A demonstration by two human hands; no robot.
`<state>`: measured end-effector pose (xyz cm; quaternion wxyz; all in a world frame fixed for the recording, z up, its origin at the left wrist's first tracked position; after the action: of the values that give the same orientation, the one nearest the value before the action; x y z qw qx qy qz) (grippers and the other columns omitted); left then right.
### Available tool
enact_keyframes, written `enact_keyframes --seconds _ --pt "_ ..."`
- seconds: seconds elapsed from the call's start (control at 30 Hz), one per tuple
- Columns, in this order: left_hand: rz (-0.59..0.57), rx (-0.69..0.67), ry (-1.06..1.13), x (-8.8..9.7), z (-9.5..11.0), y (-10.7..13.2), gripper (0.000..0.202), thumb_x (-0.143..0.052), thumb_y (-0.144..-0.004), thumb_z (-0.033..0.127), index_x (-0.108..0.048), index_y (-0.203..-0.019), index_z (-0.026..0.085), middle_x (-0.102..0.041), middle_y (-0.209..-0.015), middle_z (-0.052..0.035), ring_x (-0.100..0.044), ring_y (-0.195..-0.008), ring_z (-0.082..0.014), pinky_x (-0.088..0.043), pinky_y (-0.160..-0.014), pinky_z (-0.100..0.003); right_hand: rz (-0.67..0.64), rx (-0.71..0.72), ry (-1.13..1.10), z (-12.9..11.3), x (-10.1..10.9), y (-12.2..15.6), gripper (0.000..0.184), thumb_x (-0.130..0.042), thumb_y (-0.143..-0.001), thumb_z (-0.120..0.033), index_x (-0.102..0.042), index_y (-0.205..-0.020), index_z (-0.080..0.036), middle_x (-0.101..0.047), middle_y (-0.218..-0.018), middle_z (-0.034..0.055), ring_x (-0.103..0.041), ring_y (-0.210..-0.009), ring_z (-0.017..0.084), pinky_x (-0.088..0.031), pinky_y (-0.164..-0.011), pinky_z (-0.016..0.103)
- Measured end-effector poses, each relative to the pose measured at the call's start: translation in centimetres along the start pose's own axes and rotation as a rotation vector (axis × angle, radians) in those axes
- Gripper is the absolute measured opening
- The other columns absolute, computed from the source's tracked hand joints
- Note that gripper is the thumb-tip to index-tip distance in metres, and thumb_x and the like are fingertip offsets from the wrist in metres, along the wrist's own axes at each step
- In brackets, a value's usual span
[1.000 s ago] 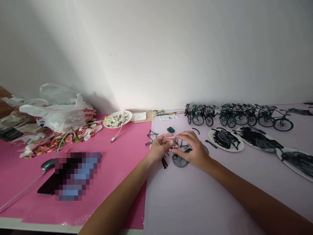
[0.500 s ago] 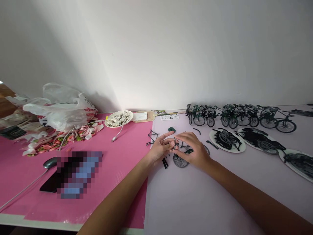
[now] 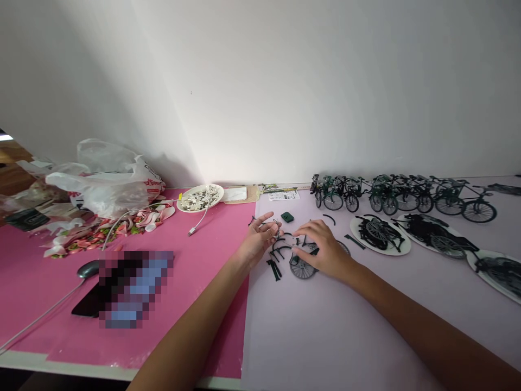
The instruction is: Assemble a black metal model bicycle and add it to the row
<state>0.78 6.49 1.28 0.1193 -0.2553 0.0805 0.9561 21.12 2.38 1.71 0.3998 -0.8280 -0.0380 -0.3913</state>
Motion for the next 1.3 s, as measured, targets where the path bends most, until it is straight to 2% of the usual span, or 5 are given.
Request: enact_keyframes --seconds 0.2,0.47,0.57,1.0,1.3 --pt "0.027 0.008 -0.012 0.3 0.1 -0.1 0.074 -0.096 -0.067 0.022 -0.057 -0.131 0.018 -0.072 -0.109 -0.0093 -0.071 -0.086 -0.0149 -0.047 -0.070 -0.024 -0.153 -0.060 -0.023 0.1 -0.8 0.6 0.046 -0.082 -0.082 -0.026 -0.063 -0.123 -0.028 -0.066 -0.099 0.0059 -0.059 -0.104 0.030 -0.056 -0.089 0.050" --pt "0.047 0.003 -0.008 0.2 0.4 0.1 0.070 -0.093 -0.071 0.020 -0.056 -0.130 0.016 -0.073 -0.106 -0.0088 -0.070 -0.080 -0.0119 -0.045 -0.066 -0.021 -0.227 -0.120 -0.024 1.7 0.1 0.6 0.048 -0.055 -0.079 -0.003 -0.057 -0.121 -0.026 -0.062 -0.113 0.0078 -0.054 -0.117 0.029 -0.055 -0.094 0.047" --pt "0.051 0.000 -0.015 0.1 0.4 0.1 0.067 -0.092 -0.073 0.019 -0.056 -0.130 0.016 -0.073 -0.106 -0.0092 -0.070 -0.080 -0.0124 -0.046 -0.066 -0.022 -0.210 -0.179 0.000 2.6 0.2 0.6 0.041 -0.048 -0.074 0.000 -0.056 -0.105 -0.024 -0.062 -0.109 0.0082 -0.055 -0.113 0.029 -0.055 -0.089 0.045" --pt "0.073 0.005 -0.010 0.2 0.4 0.1 0.065 -0.093 -0.072 0.019 -0.059 -0.127 0.016 -0.073 -0.106 -0.0093 -0.070 -0.081 -0.0128 -0.047 -0.067 -0.022 -0.184 -0.035 0.088 3.1 -0.6 0.6 0.031 -0.049 -0.090 -0.008 -0.074 -0.099 -0.025 -0.070 -0.116 0.0080 -0.054 -0.121 0.031 -0.049 -0.102 0.054" --pt "0.094 -0.083 0.039 1.5 2.8 -0.3 0.054 -0.089 -0.073 0.013 -0.062 -0.120 0.016 -0.072 -0.102 -0.0068 -0.069 -0.078 -0.0122 -0.046 -0.059 -0.019 -0.045 -0.266 0.263 4.4 0.3 0.9 0.025 -0.051 -0.087 -0.012 -0.072 -0.090 -0.025 -0.073 -0.107 0.0072 -0.054 -0.118 0.034 -0.047 -0.093 0.052"
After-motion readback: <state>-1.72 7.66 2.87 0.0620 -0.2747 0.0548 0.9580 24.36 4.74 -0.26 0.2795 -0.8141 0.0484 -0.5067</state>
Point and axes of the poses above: each hand's wrist, its own y-axis away from the middle knuckle, its own x-axis out of the back of the hand, z = x × y, the point moved 3 cm from there along -y, towards the middle knuckle
